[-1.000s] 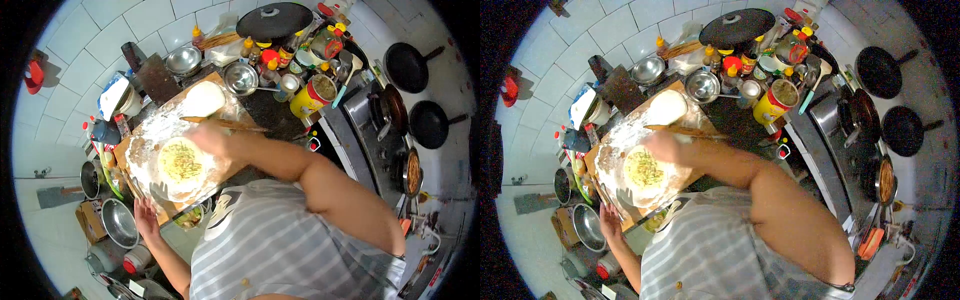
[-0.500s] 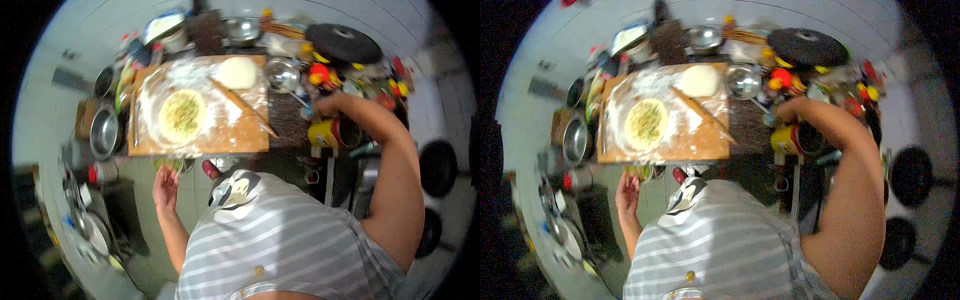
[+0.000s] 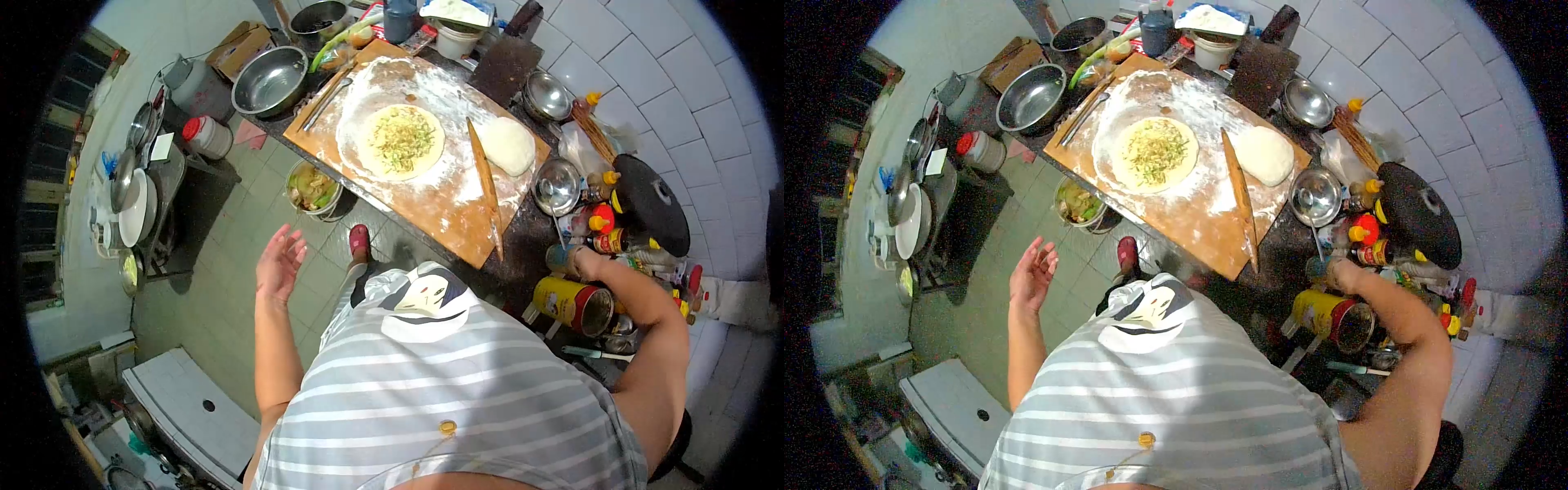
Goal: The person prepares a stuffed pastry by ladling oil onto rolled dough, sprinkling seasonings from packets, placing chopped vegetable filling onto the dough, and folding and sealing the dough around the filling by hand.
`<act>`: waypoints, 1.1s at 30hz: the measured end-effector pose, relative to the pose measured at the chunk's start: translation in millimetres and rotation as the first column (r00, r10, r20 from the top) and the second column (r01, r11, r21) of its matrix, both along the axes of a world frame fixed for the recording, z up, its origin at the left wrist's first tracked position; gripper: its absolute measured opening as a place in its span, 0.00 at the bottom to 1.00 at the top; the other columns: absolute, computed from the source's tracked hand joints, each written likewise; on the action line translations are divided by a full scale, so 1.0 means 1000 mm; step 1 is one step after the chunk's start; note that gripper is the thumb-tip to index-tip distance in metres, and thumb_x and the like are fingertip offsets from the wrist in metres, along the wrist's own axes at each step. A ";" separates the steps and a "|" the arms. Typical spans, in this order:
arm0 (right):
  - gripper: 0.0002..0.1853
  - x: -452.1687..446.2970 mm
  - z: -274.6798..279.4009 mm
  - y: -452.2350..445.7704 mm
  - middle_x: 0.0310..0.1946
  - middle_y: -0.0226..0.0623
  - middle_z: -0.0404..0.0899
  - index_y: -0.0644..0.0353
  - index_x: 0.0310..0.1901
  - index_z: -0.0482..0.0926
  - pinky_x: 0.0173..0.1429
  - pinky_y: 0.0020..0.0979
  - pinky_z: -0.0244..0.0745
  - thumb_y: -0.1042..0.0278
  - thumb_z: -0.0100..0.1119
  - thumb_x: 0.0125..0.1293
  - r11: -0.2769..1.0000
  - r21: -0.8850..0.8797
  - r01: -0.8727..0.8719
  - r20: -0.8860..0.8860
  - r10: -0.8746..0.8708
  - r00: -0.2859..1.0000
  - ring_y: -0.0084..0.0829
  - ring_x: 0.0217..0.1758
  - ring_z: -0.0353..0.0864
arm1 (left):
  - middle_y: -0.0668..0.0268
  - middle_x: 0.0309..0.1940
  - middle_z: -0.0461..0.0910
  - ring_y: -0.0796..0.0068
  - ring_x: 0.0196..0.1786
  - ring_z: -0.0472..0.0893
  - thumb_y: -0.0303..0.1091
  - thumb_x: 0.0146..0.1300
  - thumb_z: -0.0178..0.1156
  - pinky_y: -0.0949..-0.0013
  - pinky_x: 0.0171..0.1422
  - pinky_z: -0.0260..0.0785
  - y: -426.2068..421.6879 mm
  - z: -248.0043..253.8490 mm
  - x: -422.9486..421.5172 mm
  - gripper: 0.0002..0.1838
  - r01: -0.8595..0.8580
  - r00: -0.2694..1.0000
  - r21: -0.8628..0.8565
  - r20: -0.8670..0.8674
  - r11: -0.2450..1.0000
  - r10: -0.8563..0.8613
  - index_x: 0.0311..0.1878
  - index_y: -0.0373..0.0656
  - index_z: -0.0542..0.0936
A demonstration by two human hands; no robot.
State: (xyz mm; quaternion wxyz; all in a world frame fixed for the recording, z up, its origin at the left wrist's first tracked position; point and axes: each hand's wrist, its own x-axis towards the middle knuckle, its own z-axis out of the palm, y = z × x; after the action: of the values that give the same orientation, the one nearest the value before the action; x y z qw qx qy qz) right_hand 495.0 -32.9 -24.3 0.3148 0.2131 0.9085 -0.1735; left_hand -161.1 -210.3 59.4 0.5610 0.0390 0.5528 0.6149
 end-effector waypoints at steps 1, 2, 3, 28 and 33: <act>0.03 -0.002 0.005 -0.004 0.22 0.42 0.75 0.57 0.18 0.77 0.36 0.38 0.68 0.71 0.54 0.39 0.998 0.036 0.051 0.015 -0.051 0.999 0.44 0.30 0.74 | 0.58 0.46 0.70 0.72 0.41 0.74 0.33 0.62 0.43 0.72 0.45 0.69 -0.002 -0.003 -0.004 0.21 -0.002 1.000 0.001 0.002 1.000 0.002 0.58 0.39 0.60; 0.03 -0.008 0.014 -0.005 0.20 0.43 0.74 0.58 0.17 0.76 0.33 0.38 0.69 0.71 0.54 0.39 0.992 0.075 0.102 0.028 -0.105 0.994 0.46 0.27 0.74 | 0.58 0.46 0.70 0.72 0.41 0.74 0.33 0.62 0.43 0.73 0.45 0.69 -0.002 -0.005 -0.005 0.21 -0.002 1.000 0.002 0.006 1.000 0.002 0.58 0.39 0.59; 0.03 -0.053 0.066 -0.011 0.17 0.46 0.72 0.60 0.16 0.74 0.29 0.38 0.69 0.71 0.53 0.39 0.964 0.040 0.261 0.036 -0.262 0.964 0.46 0.23 0.73 | 0.58 0.46 0.70 0.72 0.41 0.74 0.33 0.62 0.43 0.73 0.45 0.69 0.000 -0.004 -0.005 0.20 -0.002 1.000 -0.003 0.010 1.000 0.002 0.58 0.39 0.60; 0.08 -0.422 0.105 0.101 0.26 0.47 0.77 0.60 0.31 0.80 0.37 0.34 0.71 0.69 0.57 0.48 0.734 -0.151 0.662 -0.649 -0.579 0.493 0.40 0.29 0.77 | 0.59 0.43 0.73 0.72 0.40 0.75 0.33 0.63 0.44 0.74 0.42 0.71 0.114 -0.008 -0.074 0.19 0.252 0.960 0.109 0.095 0.962 -0.263 0.56 0.39 0.62; 0.09 -0.464 0.068 0.137 0.26 0.43 0.78 0.61 0.34 0.79 0.36 0.34 0.71 0.71 0.53 0.52 0.744 0.003 0.668 -0.650 -0.506 0.567 0.39 0.29 0.77 | 0.59 0.45 0.72 0.73 0.40 0.75 0.32 0.63 0.44 0.74 0.43 0.71 0.093 -0.021 -0.120 0.19 0.158 0.983 0.066 0.085 0.985 -0.163 0.56 0.38 0.62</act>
State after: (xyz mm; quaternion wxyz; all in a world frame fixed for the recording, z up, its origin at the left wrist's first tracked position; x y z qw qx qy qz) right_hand 30.7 103.9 44.0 -0.1025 0.4743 0.8482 -0.2125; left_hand -281.2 -117.4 38.3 0.6317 0.0723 0.5036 0.5849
